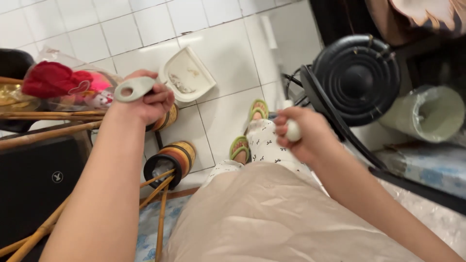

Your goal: The person sweeps the floor into a dustpan using a small broom and then carries the dustpan to a bin.

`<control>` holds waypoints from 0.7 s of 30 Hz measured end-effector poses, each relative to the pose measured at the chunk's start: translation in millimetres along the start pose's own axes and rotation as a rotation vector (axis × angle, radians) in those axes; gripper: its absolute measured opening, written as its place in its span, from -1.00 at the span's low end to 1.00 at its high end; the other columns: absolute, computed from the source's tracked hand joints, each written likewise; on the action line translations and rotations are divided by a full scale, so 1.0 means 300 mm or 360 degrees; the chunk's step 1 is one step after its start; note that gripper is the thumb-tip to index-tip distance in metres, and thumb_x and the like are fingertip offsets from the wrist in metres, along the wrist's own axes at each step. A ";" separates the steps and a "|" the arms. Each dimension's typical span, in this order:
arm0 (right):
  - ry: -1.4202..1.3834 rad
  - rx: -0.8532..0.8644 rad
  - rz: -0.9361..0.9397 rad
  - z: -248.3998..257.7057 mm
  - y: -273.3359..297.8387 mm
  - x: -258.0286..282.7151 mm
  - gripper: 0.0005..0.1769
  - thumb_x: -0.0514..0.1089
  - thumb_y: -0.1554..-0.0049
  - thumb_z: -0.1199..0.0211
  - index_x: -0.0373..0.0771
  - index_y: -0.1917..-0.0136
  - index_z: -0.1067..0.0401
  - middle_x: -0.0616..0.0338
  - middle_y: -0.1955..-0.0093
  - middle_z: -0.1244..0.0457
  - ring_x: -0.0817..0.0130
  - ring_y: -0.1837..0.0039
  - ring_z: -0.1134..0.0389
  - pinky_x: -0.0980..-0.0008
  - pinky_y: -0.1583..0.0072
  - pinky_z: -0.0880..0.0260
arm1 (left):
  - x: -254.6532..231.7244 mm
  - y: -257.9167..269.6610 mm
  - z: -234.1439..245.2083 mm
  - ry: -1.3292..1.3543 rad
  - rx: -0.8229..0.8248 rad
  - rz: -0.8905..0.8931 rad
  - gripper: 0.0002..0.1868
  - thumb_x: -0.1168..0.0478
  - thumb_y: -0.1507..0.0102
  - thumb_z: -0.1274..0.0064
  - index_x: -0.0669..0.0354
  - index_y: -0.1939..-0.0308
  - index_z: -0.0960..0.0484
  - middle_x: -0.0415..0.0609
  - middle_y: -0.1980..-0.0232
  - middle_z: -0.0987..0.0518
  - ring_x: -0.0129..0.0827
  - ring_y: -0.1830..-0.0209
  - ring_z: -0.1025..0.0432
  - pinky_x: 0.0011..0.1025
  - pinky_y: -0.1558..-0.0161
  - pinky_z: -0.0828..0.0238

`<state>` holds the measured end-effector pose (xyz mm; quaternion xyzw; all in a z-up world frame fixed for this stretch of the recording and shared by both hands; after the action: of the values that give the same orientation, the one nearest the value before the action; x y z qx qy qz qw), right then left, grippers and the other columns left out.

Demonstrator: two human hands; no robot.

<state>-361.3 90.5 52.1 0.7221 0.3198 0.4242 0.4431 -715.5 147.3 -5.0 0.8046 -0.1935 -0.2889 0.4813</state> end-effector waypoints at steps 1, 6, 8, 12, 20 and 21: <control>0.0008 -0.0062 0.0019 0.006 -0.015 0.051 -0.92 -0.25 -0.18 -0.07 -0.19 0.13 -0.20 0.32 0.35 -0.16 0.56 0.40 -0.15 0.47 0.37 -0.17 | -0.020 -0.005 -0.009 -0.0012 -0.0033 -0.0009 -0.82 0.25 -0.32 0.11 0.15 0.33 -0.23 -0.14 0.61 -0.31 -0.51 0.81 0.07 -0.32 0.14 -0.57; -0.0062 -0.0096 -0.0018 0.011 -0.200 0.217 -0.94 -0.24 -0.21 -0.04 -0.18 0.11 -0.20 0.37 0.36 -0.15 0.60 0.38 -0.16 0.47 0.31 -0.27 | -0.047 -0.112 -0.069 -0.0006 -0.0043 0.0099 -0.80 0.23 -0.30 0.11 0.14 0.36 -0.22 -0.13 0.63 -0.30 -0.51 0.82 0.06 -0.28 0.19 -0.55; 0.0021 -0.0126 -0.0093 0.013 -0.314 0.231 -0.94 -0.23 -0.21 -0.04 -0.19 0.12 -0.20 0.35 0.37 -0.16 0.58 0.37 -0.18 0.49 0.32 -0.23 | -0.062 -0.175 -0.096 0.0000 -0.0074 0.0109 -0.79 0.21 -0.29 0.11 0.14 0.37 -0.22 -0.13 0.64 -0.28 -0.51 0.82 0.07 -0.28 0.21 -0.55; 0.0618 -0.0171 -0.0207 -0.048 -0.450 0.130 -0.92 -0.26 -0.15 -0.04 -0.34 0.14 -0.25 0.15 0.42 -0.16 0.36 0.40 -0.20 0.35 0.39 -0.15 | -0.102 -0.263 -0.165 0.0105 -0.0071 0.0119 -0.81 0.21 -0.26 0.08 0.11 0.39 -0.26 -0.17 0.67 -0.24 -0.53 0.83 0.09 -0.28 0.24 -0.55; -0.0028 0.0469 -0.0902 -0.323 -0.353 0.137 -0.84 -0.30 -0.20 -0.11 -0.25 -0.03 -0.18 0.35 0.35 -0.12 0.62 0.37 -0.15 0.62 0.42 -0.06 | -0.217 -0.294 -0.289 0.0015 -0.0107 0.0144 -0.79 0.26 -0.24 0.05 0.13 0.40 -0.23 -0.14 0.64 -0.27 -0.52 0.81 0.07 -0.30 0.21 -0.54; -0.0211 0.0547 -0.0950 -0.347 -0.332 0.179 -0.83 -0.30 -0.20 -0.12 -0.27 -0.05 -0.19 0.35 0.34 -0.13 0.66 0.37 -0.15 0.66 0.43 -0.04 | -0.241 -0.292 -0.292 0.0017 -0.0096 0.0136 -0.80 0.26 -0.23 0.05 0.12 0.40 -0.24 -0.14 0.65 -0.27 -0.52 0.81 0.08 -0.31 0.20 -0.54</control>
<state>-439.8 213.9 4.7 0.6867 0.5541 0.1684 0.4394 -710.5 288.5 -30.2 0.7823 -0.2162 -0.2694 0.5184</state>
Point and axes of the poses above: each hand's wrist, its own y-axis away from the middle knuckle, its own z-axis out of the back of the hand, x = y × z, the point moved 10 cm from there along -y, towards the middle knuckle
